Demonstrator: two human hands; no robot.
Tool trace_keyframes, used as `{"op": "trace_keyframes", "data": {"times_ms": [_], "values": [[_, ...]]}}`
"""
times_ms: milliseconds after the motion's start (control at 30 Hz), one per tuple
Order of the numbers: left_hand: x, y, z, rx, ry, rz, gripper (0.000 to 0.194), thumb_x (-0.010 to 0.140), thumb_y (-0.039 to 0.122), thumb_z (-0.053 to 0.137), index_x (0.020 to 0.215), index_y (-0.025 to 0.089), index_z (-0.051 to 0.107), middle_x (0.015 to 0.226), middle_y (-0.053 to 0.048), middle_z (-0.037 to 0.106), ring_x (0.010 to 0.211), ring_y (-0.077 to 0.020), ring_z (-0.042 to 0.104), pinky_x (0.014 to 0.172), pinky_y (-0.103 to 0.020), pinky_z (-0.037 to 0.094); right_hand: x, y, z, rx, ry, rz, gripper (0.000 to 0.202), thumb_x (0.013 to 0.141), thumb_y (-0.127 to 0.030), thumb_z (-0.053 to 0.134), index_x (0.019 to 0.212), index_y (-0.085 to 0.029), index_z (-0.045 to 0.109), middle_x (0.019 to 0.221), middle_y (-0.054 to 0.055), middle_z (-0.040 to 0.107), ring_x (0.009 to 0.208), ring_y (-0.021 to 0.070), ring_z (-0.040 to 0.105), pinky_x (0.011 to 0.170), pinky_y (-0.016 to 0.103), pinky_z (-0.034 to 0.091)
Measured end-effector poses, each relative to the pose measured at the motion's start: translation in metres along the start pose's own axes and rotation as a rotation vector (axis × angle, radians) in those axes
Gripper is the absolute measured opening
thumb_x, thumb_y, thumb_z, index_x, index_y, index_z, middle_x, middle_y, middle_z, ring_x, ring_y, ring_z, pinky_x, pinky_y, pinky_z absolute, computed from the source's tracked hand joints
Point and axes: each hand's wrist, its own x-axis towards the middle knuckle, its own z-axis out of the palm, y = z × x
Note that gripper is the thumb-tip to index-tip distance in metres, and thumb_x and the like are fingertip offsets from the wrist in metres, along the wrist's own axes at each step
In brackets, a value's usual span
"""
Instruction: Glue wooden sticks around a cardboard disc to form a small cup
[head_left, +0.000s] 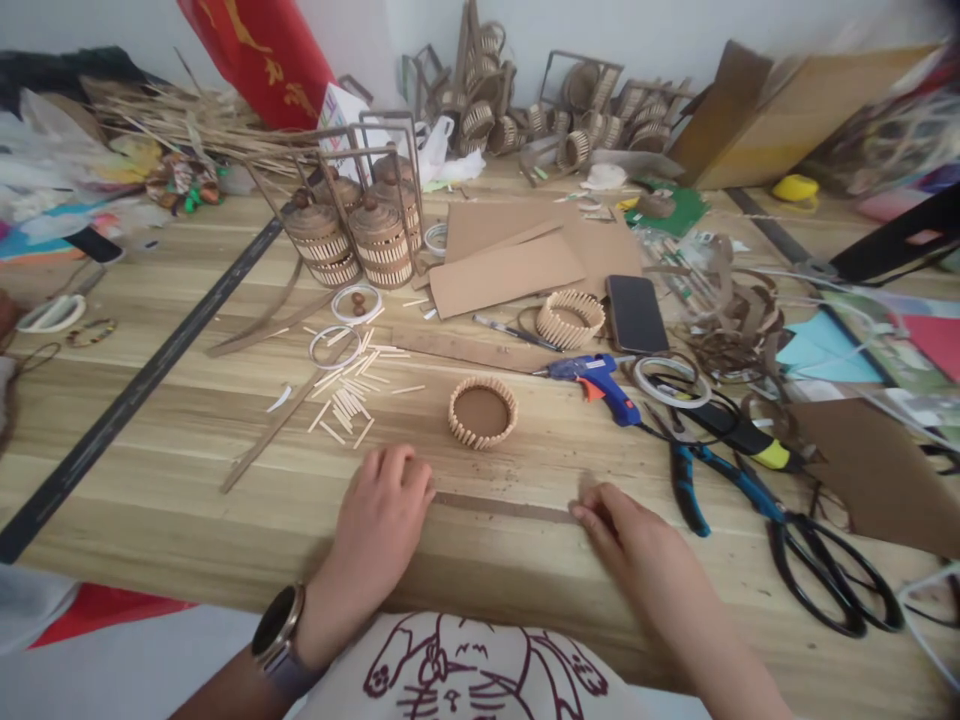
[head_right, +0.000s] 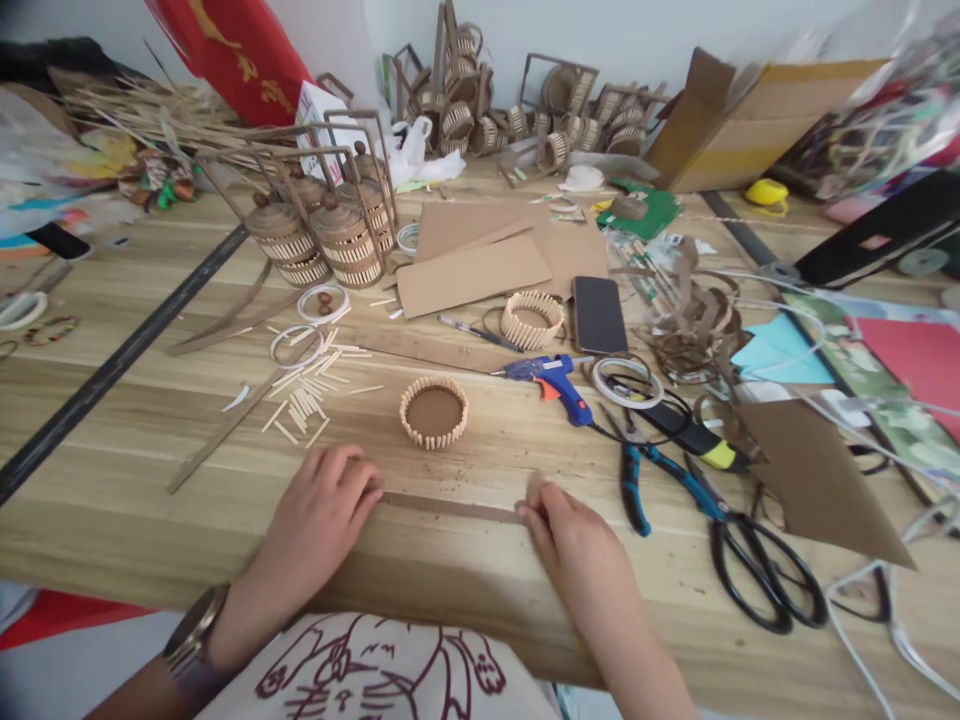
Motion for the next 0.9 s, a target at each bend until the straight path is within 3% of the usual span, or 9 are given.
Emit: {"op": "trace_keyframes", "data": {"times_ms": [67,133,200,267,433,633,767,900], "values": [[-0.001,0.001,0.004,-0.001,0.005,0.096,0.023,0.089,0.004,0.042,0.091,0.017,0.060,0.113,-0.010,0.054,0.100,-0.0246,0.050,0.080,-0.037,0.047,0.000,0.002,0.002,-0.049,0.033,-0.046,0.022,0.089,-0.037,0.044,0.071,-0.025,0.045,0.067,0.003,0.066,0.062,0.0213,0.063,0.056,0.029,0.043],[-0.001,0.002,0.010,-0.071,-0.108,0.258,0.025,0.087,0.001,0.043,0.084,0.018,0.061,0.096,-0.005,0.058,0.089,-0.0198,0.052,0.074,-0.031,0.048,0.001,0.005,0.003,-0.107,0.066,-0.090,0.021,0.089,-0.034,0.046,0.071,-0.025,0.046,0.069,0.003,0.066,0.064,0.0212,0.064,0.057,0.029,0.044],[-0.001,0.002,0.017,-0.086,-0.124,0.287,0.022,0.087,0.001,0.046,0.083,0.018,0.061,0.091,-0.004,0.059,0.086,-0.0192,0.053,0.074,-0.030,0.048,0.003,0.007,0.004,-0.167,0.099,-0.126,0.019,0.088,-0.032,0.049,0.071,-0.024,0.048,0.069,0.002,0.066,0.063,0.0216,0.064,0.057,0.030,0.044],[-0.001,0.002,0.022,-0.087,-0.057,0.281,0.024,0.086,-0.001,0.046,0.082,0.018,0.061,0.089,-0.004,0.059,0.084,-0.0190,0.053,0.073,-0.029,0.048,0.005,0.010,0.004,-0.207,0.108,-0.159,0.016,0.088,-0.031,0.051,0.073,-0.024,0.050,0.068,0.002,0.066,0.064,0.0222,0.065,0.059,0.032,0.044],[-0.005,0.001,0.026,-0.086,-0.029,0.328,0.026,0.082,-0.004,0.048,0.091,0.017,0.061,0.099,-0.006,0.061,0.090,-0.0206,0.056,0.079,-0.033,0.050,0.010,0.011,-0.005,-0.197,0.082,-0.191,0.017,0.087,-0.033,0.055,0.072,-0.025,0.054,0.076,0.003,0.067,0.074,0.0244,0.065,0.065,0.036,0.048],[-0.010,-0.001,0.027,-0.131,0.012,0.331,0.026,0.085,0.000,0.046,0.094,0.018,0.062,0.100,-0.006,0.061,0.093,-0.0207,0.058,0.081,-0.034,0.052,0.024,0.022,-0.032,-0.242,0.187,-0.098,0.021,0.090,-0.032,0.048,0.073,-0.026,0.058,0.081,0.005,0.067,0.078,0.0253,0.063,0.072,0.038,0.047],[-0.010,0.000,0.028,-0.133,0.017,0.326,0.025,0.085,0.001,0.047,0.090,0.020,0.063,0.096,-0.005,0.062,0.090,-0.0204,0.059,0.080,-0.033,0.052,0.050,0.047,-0.056,-0.306,0.320,0.045,0.024,0.091,-0.026,0.042,0.085,-0.021,0.064,0.089,0.011,0.067,0.086,0.0293,0.059,0.075,0.042,0.042],[-0.008,0.002,0.029,-0.096,-0.017,0.342,0.021,0.085,0.004,0.051,0.090,0.019,0.064,0.094,-0.005,0.063,0.089,-0.0218,0.060,0.082,-0.036,0.052,0.081,0.064,-0.066,-0.304,0.382,0.122,0.020,0.086,-0.024,0.050,0.090,-0.014,0.067,0.095,0.019,0.064,0.092,0.0343,0.055,0.075,0.045,0.040]]}}
